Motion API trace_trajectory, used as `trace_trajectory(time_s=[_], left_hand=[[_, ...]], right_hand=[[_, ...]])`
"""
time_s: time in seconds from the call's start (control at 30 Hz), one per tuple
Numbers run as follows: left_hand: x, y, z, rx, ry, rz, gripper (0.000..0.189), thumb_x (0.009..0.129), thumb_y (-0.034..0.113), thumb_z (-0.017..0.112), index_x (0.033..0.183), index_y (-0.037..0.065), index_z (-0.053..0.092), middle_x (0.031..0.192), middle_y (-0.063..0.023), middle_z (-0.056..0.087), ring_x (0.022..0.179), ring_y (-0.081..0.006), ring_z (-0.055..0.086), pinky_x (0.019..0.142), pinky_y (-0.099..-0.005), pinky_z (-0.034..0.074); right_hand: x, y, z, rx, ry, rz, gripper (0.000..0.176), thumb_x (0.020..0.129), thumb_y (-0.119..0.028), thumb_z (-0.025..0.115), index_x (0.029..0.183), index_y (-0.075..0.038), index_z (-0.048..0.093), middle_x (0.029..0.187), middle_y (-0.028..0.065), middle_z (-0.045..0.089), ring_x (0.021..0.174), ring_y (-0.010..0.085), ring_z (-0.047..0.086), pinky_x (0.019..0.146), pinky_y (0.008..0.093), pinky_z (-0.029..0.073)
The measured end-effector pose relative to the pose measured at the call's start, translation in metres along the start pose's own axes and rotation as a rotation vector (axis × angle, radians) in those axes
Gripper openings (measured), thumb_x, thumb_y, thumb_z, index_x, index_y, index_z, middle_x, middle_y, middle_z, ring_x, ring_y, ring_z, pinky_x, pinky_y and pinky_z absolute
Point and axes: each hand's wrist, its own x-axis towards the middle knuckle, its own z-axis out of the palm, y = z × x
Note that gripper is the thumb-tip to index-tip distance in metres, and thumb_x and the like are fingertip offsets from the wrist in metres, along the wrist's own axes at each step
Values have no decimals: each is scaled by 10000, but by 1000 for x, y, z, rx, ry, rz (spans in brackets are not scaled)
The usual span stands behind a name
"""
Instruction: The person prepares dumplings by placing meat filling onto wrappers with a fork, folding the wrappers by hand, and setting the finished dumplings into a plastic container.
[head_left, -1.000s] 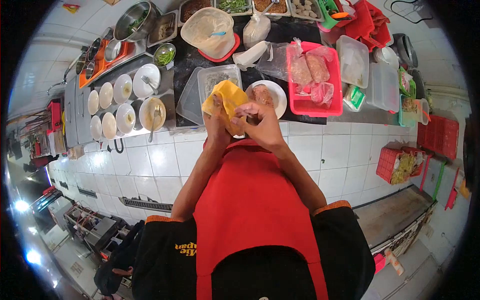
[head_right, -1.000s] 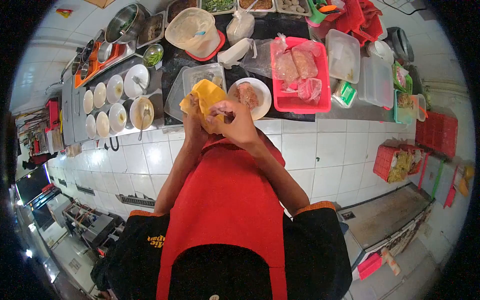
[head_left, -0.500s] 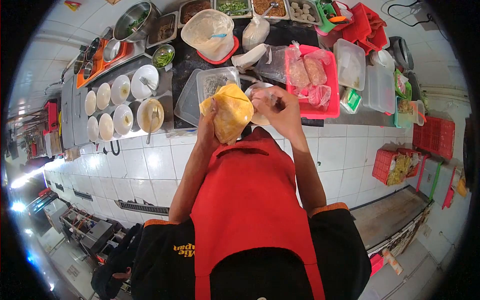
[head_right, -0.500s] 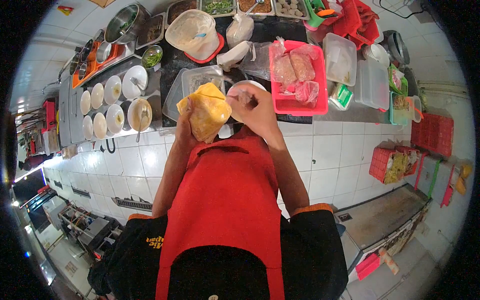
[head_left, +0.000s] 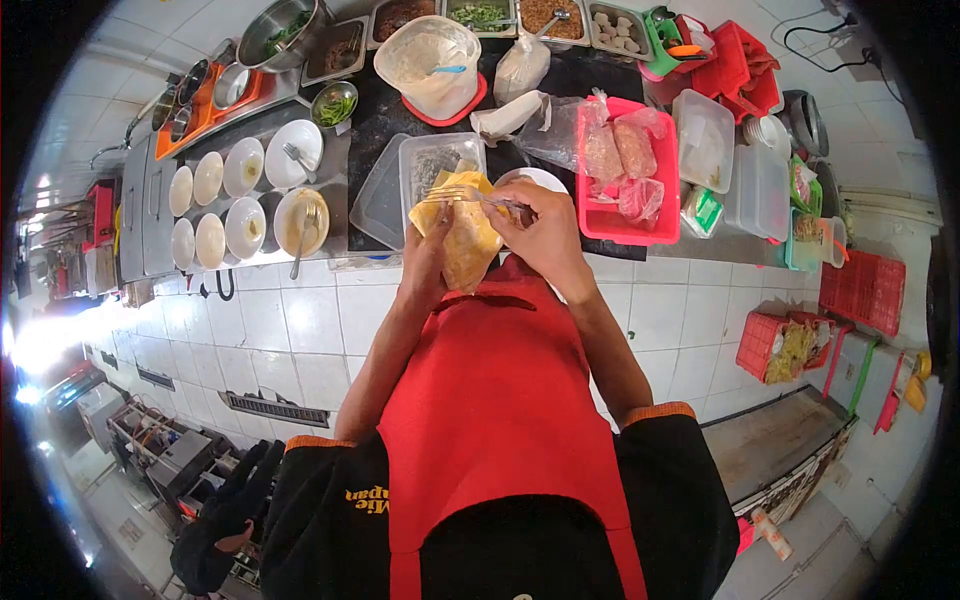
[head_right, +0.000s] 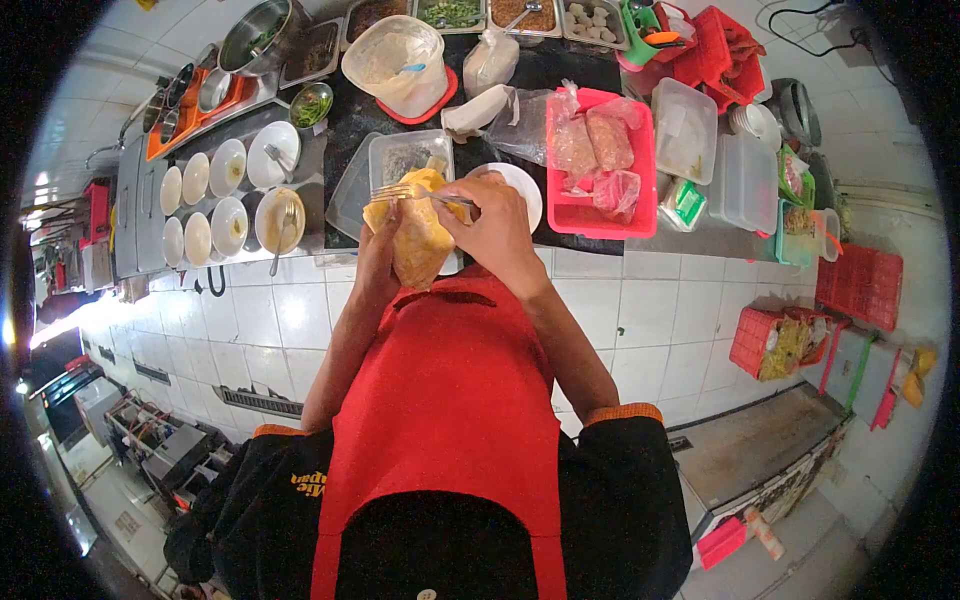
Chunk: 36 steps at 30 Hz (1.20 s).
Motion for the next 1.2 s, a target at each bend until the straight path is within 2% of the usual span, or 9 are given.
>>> trace_trajectory(time_s=[0.07, 0.13, 0.27, 0.33, 0.43, 0.57, 0.63, 0.73, 1.2], left_hand=[[2, -2, -2, 13, 6, 8, 440, 1019, 274, 574, 1371, 40, 450, 1240, -121, 604, 1073, -238, 654, 884, -381, 580], [1, -2, 0, 12, 17, 33, 451, 1010, 266, 597, 1357, 14, 459, 1215, -119, 612, 1046, -223, 659, 850, -364, 585], [-2, 1, 4, 76, 4, 88, 435, 1008, 248, 606, 1334, -13, 483, 1179, -112, 624, 1017, -199, 663, 811, -341, 586], [-3, 5, 7, 65, 10, 77, 426, 1012, 245, 600, 1330, -15, 489, 1175, -110, 625, 1018, -197, 662, 810, -340, 585], [-3, 5, 7, 61, 35, 54, 420, 1017, 249, 591, 1326, -17, 491, 1168, -109, 627, 1021, -197, 662, 810, -341, 586], [-6, 8, 5, 65, -9, 26, 458, 1008, 307, 600, 1339, 18, 472, 1208, -114, 616, 1054, -216, 659, 843, -349, 584], [-6, 8, 5, 58, -5, 18, 471, 1004, 320, 604, 1344, 24, 467, 1209, -115, 614, 1063, -221, 657, 853, -354, 583], [-6, 12, 6, 19, 10, -32, 483, 1009, 339, 590, 1353, 27, 457, 1213, -120, 612, 1061, -234, 661, 858, -370, 587], [-3, 19, -5, -210, -114, -228, 605, 1014, 511, 488, 1386, 35, 448, 1270, -145, 610, 1123, -275, 651, 936, -424, 566]], right_hand=[[2, -4, -1, -8, -39, 42, 194, 762, -153, 804, 928, -69, 750, 800, 86, 700, 684, 230, 610, 611, 346, 483], [2, -9, -2, 32, -43, -6, 205, 796, -118, 801, 954, -12, 722, 839, 66, 703, 534, 80, 493, 492, 244, 392], [3, -2, 6, -34, 52, -164, 220, 800, -125, 804, 966, -9, 721, 824, 58, 696, 554, 72, 507, 509, 238, 399], [3, -4, 3, -39, -21, 33, 227, 776, -199, 802, 952, -64, 750, 859, 96, 729, 740, 247, 658, 645, 374, 512], [8, -1, -1, 18, -69, 35, 233, 799, -188, 794, 976, -44, 748, 873, 106, 739, 746, 248, 677, 665, 347, 524], [12, 7, -6, 210, -152, 134, 216, 825, -147, 776, 998, -23, 741, 888, 119, 748, 739, 215, 696, 680, 311, 527], [14, 7, -9, 277, -207, 129, 143, 885, -26, 727, 1017, 23, 708, 914, 39, 720, 809, 76, 651, 715, 227, 519], [16, 13, -7, 310, -186, 125, 203, 846, -84, 753, 1033, -8, 727, 888, 128, 752, 754, 153, 703, 690, 278, 522], [13, 0, -16, 483, -194, 141, 280, 796, -107, 811, 1058, -46, 735, 927, 50, 728, 653, 81, 571, 553, 252, 419]])
